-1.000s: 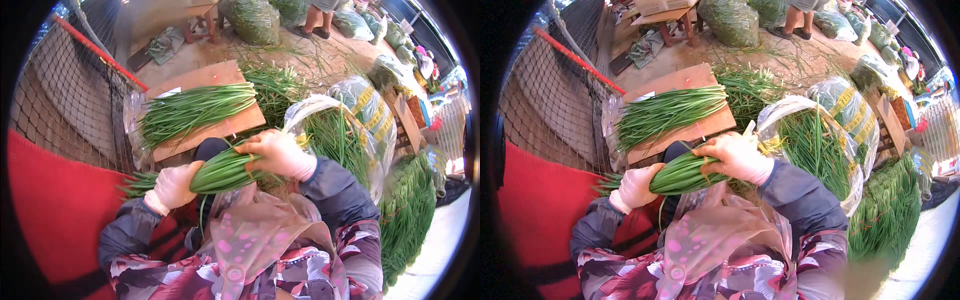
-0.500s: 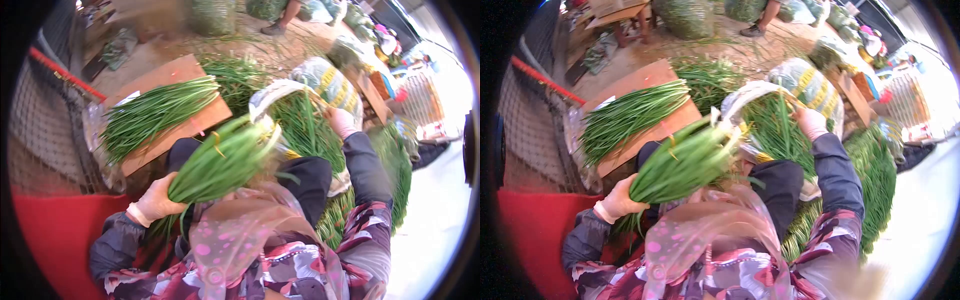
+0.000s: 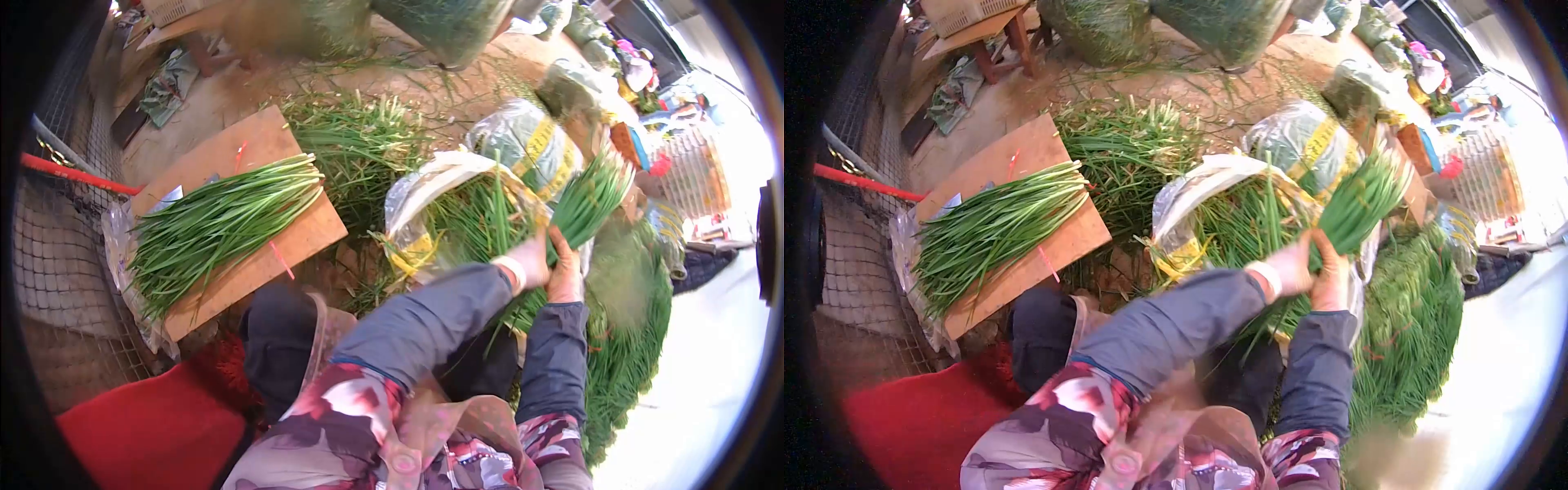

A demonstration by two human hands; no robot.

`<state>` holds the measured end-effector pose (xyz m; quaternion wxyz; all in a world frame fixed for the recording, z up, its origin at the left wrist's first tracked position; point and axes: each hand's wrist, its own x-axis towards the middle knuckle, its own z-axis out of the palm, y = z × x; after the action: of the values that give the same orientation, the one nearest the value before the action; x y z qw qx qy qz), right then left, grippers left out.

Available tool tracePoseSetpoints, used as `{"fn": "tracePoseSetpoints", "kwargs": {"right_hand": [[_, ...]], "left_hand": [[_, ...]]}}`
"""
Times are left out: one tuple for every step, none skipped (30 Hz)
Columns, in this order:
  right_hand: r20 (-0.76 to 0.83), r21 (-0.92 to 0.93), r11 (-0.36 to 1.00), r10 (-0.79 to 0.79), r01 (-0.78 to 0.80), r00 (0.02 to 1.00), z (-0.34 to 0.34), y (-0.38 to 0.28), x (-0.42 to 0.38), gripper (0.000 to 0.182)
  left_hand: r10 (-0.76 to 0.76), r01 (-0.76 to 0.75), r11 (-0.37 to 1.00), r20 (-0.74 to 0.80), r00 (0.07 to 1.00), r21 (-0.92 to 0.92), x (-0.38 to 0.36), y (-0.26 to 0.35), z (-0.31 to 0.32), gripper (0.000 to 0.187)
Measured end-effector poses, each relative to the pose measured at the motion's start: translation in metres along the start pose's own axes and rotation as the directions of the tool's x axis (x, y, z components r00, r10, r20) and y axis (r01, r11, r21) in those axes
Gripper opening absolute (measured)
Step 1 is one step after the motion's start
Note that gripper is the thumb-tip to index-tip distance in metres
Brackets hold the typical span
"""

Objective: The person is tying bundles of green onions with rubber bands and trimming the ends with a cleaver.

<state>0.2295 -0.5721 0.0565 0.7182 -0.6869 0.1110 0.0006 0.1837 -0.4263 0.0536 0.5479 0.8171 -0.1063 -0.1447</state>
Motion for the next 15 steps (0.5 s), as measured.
{"fn": "tracePoseSetpoints", "kwargs": {"right_hand": [[0.035, -0.18, 0.982, 0.057, -0.05, 0.998, -0.03, 0.02, 0.025, 0.052], [0.065, -0.348, 0.933, 0.118, -0.088, 0.991, -0.058, 0.045, 0.044, 0.061], [-0.017, -0.78, 0.622, 0.086, -0.067, 0.996, -0.091, 0.084, 0.057, 0.068], [-0.052, -0.991, 0.125, 0.013, -0.053, 0.999, -0.12, 0.12, 0.062, 0.075], [-0.059, -0.979, 0.195, -0.012, -0.055, 0.998, -0.134, 0.138, 0.057, 0.083], [-0.068, -0.962, 0.267, -0.041, -0.055, 0.997, -0.141, 0.151, 0.059, 0.092], [-0.015, -0.99, 0.138, -0.058, -0.007, 0.998, -0.164, 0.17, 0.079, 0.093], [-0.018, -0.985, 0.167, 0.157, -0.044, 0.988, -0.16, 0.142, 0.076, 0.088], [0.03, -0.999, -0.022, 0.361, 0.041, 0.932, -0.136, 0.096, 0.075, 0.084], [0.024, -0.97, -0.188, 0.558, 0.154, 0.829, -0.093, 0.044, 0.06, 0.081], [-0.026, -0.945, -0.286, 0.545, 0.157, 0.838, -0.049, 0.0, 0.05, 0.074], [-0.078, -0.911, -0.382, 0.528, 0.154, 0.846, -0.009, -0.029, 0.043, 0.066], [0.015, -0.886, -0.423, 0.377, 0.187, 0.926, 0.02, -0.042, 0.042, 0.067], [0.115, -0.858, -0.469, 0.222, 0.209, 0.968, 0.047, -0.049, 0.04, 0.068], [0.318, -0.927, -0.168, 0.119, 0.335, 0.941, 0.073, -0.053, 0.035, 0.064]], "left_hand": [[0.003, -0.036, 0.986, 0.199, 0.98, 0.163, -0.005, -0.014, -0.009, 0.085], [0.093, -0.111, 0.991, 0.232, 0.968, 0.068, -0.022, -0.035, -0.021, 0.076], [0.127, -0.125, 0.992, 0.174, 0.977, -0.021, -0.038, -0.062, -0.029, 0.065], [0.106, -0.102, 0.993, 0.061, 0.992, -0.066, -0.06, -0.086, -0.043, 0.059], [0.033, -0.033, 0.972, -0.003, 0.999, -0.232, -0.08, -0.111, -0.059, 0.052], [-0.186, 0.173, 0.942, -0.019, 0.982, -0.287, -0.092, -0.135, -0.071, 0.041], [-0.264, 0.171, 0.927, -0.254, 0.93, -0.334, -0.103, -0.166, -0.068, 0.031], [-0.485, 0.379, 0.826, -0.183, 0.855, -0.417, -0.114, -0.186, -0.076, 0.027], [-0.564, 0.431, 0.793, -0.25, 0.787, -0.431, -0.123, -0.226, -0.066, 0.026], [-0.708, 0.553, 0.69, -0.278, 0.649, -0.468, -0.138, -0.255, -0.057, 0.026], [-0.762, 0.646, 0.647, -0.368, 0.532, -0.406, -0.159, -0.278, -0.055, 0.024], [-0.818, 0.743, 0.557, -0.402, 0.412, -0.371, -0.17, -0.321, -0.04, 0.025], [-0.88, 0.815, 0.445, -0.349, 0.322, -0.371, -0.182, -0.332, -0.042, 0.029], [-0.918, 0.798, 0.361, -0.334, 0.213, -0.483, -0.186, -0.325, -0.048, 0.038], [-0.928, 0.781, 0.334, -0.329, 0.175, -0.528, -0.188, -0.327, -0.051, 0.039]]}}
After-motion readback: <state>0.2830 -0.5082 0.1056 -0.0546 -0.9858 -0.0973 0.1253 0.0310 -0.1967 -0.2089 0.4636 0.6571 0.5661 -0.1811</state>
